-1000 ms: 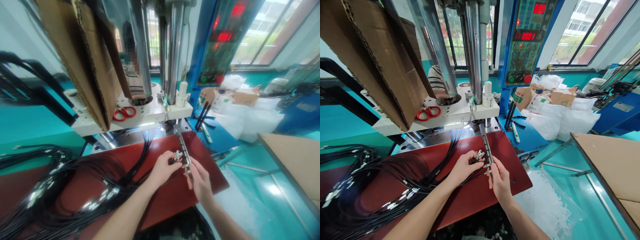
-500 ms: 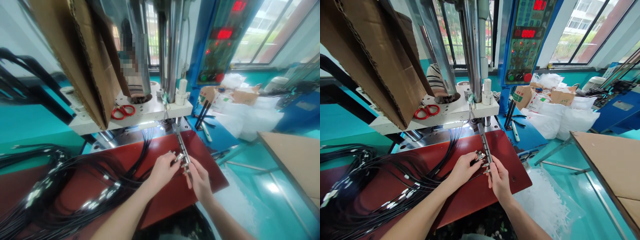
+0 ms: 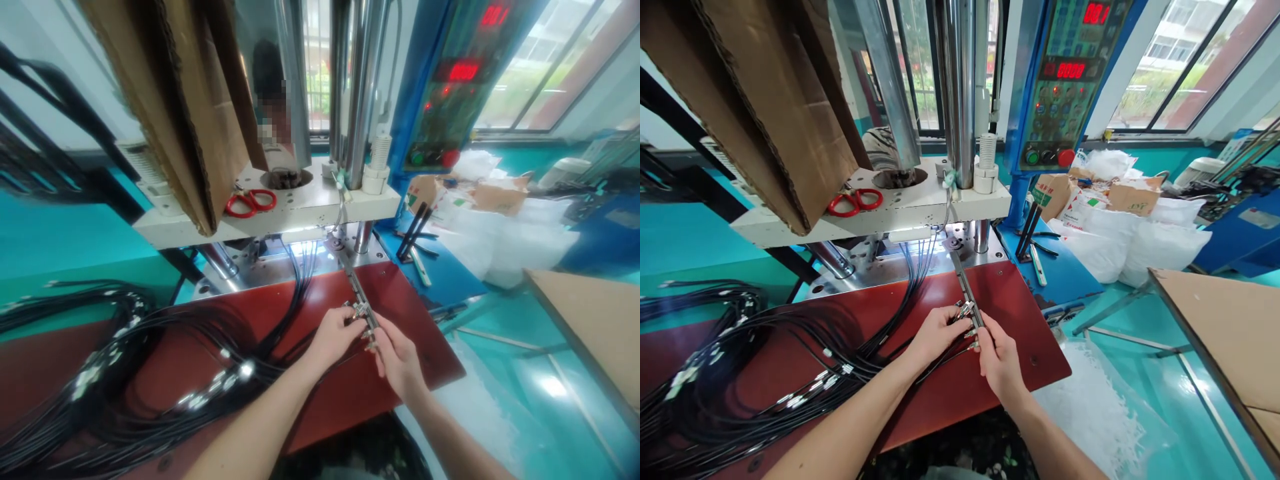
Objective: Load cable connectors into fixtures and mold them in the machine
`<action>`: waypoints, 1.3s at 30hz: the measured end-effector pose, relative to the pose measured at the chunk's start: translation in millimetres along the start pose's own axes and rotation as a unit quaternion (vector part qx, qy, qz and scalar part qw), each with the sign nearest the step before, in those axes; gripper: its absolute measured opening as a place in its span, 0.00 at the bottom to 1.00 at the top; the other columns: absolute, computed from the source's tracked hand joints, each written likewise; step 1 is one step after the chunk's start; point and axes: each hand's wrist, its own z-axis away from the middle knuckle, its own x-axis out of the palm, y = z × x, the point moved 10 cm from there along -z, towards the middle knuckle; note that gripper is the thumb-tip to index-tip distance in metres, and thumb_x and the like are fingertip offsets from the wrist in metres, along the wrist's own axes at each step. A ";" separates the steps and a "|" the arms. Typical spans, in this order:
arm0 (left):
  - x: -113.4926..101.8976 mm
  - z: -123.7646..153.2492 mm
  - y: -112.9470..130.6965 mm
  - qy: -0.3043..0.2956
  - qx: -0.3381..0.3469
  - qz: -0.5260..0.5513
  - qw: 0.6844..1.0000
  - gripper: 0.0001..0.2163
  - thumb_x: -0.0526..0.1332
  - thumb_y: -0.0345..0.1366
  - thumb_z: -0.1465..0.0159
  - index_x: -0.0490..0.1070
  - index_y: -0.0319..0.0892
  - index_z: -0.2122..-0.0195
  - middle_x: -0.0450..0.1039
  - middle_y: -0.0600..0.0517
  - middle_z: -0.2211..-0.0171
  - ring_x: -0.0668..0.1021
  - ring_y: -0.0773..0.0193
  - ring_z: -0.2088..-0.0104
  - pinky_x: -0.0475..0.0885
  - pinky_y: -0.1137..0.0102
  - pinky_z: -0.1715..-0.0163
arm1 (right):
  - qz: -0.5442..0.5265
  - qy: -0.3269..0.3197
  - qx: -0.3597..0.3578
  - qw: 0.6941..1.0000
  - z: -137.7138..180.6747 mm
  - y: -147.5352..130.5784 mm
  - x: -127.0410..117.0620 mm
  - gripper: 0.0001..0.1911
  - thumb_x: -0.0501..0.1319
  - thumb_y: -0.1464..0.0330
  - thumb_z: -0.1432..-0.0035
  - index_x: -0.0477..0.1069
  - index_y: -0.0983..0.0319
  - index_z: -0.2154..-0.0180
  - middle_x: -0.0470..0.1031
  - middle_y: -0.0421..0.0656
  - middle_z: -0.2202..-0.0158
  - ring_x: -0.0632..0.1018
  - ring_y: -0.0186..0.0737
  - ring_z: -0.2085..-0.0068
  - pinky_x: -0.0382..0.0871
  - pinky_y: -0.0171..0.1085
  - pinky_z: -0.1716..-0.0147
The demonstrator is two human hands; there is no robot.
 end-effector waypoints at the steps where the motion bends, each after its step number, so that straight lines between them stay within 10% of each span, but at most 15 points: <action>1: -3.1 0.0 3.8 0.010 0.009 0.001 1.000 0.08 0.57 0.37 0.46 0.66 0.38 0.77 0.65 0.56 0.80 0.67 0.71 0.77 0.61 0.75 0.75 | -0.022 0.007 0.006 1.000 0.0 1.3 -1.5 0.22 0.51 0.60 0.42 0.65 0.65 0.50 0.64 0.34 0.84 0.60 0.25 0.88 0.54 0.26 0.90; 15: -11.6 -0.2 -6.6 -0.008 -0.045 0.033 0.998 0.09 0.55 0.41 0.45 0.57 0.42 0.73 0.57 0.61 0.84 0.60 0.74 0.85 0.54 0.78 0.85 | -0.134 0.059 0.015 0.989 1.7 10.3 -14.1 0.23 0.56 0.58 0.45 0.65 0.65 0.52 0.67 0.36 0.83 0.60 0.25 0.89 0.52 0.28 0.90; 39: -9.7 4.1 -10.8 -0.011 -0.119 0.133 0.984 0.15 0.63 0.44 0.54 0.57 0.41 0.79 0.51 0.64 0.89 0.53 0.79 0.89 0.45 0.79 0.89 | 0.004 -0.022 0.001 1.000 0.9 4.4 0.9 0.25 0.53 0.58 0.43 0.63 0.65 0.48 0.60 0.33 0.87 0.60 0.27 0.88 0.54 0.29 0.89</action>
